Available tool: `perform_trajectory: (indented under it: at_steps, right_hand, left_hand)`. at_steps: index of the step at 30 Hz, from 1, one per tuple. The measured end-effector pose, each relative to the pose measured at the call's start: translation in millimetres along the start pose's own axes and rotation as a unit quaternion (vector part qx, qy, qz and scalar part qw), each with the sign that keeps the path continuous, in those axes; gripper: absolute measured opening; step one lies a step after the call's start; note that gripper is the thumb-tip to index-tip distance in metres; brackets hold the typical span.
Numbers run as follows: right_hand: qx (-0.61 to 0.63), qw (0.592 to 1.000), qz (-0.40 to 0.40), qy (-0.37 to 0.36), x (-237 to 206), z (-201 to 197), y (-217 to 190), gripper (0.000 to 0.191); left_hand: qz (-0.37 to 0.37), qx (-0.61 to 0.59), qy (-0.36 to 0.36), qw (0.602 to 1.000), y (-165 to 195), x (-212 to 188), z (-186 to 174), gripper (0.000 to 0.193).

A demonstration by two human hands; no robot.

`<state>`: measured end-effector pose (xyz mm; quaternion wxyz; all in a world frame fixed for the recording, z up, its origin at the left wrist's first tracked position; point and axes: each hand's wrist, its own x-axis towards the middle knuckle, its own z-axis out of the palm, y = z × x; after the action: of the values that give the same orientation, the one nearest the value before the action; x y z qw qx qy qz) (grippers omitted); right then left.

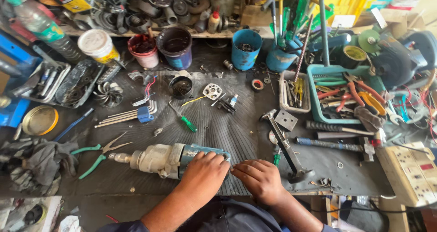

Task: The person works on a power drill at a cluttered workbench, holding the drill body while unscrewing its rear housing with a screwdriver, prying the casing apart by hand, and using hex keys and pliers to loosen and remove internal fasteners and components from the tool.

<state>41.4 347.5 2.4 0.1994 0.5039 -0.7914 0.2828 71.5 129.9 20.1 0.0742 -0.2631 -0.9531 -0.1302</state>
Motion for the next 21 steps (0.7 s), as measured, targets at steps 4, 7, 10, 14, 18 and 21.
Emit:
perform_trajectory:
  at_steps: [4, 7, 10, 14, 18, 21]
  right_hand:
    - [0.048, 0.994, 0.084, 0.054, 2.8, 4.0, -5.5, 0.028]
    - [0.029, 0.983, 0.159, 0.092, -12.3, 14.1, -7.7, 0.053]
    - [0.248, 0.863, 0.439, 0.042, -28.1, 38.3, -2.4, 0.036]
    - [0.444, 0.672, 0.593, 0.013, -42.0, 62.3, 4.7, 0.021]
    - [0.220, 0.900, 0.374, 0.038, -41.0, 54.4, -4.4, 0.013]
    - [0.020, 0.984, 0.176, 0.028, -26.1, 35.6, -9.4, 0.013]
  left_hand:
    - [-0.016, -0.016, 0.009, 1.000, 2.6, -2.4, -1.6, 0.006]
    - [-0.015, 0.001, 0.060, 0.998, 5.4, -3.2, 0.0, 0.006]
    - [-0.030, 0.009, 0.071, 0.997, 7.6, -5.8, 2.6, 0.005]
    - [-0.055, -0.018, 0.064, 0.996, 3.8, -8.5, 4.6, 0.007]
    - [-0.032, -0.022, 0.073, 0.997, -1.1, -9.9, 2.8, 0.010]
    - [-0.002, -0.074, 0.068, 0.995, -3.3, -10.9, -0.2, 0.008]
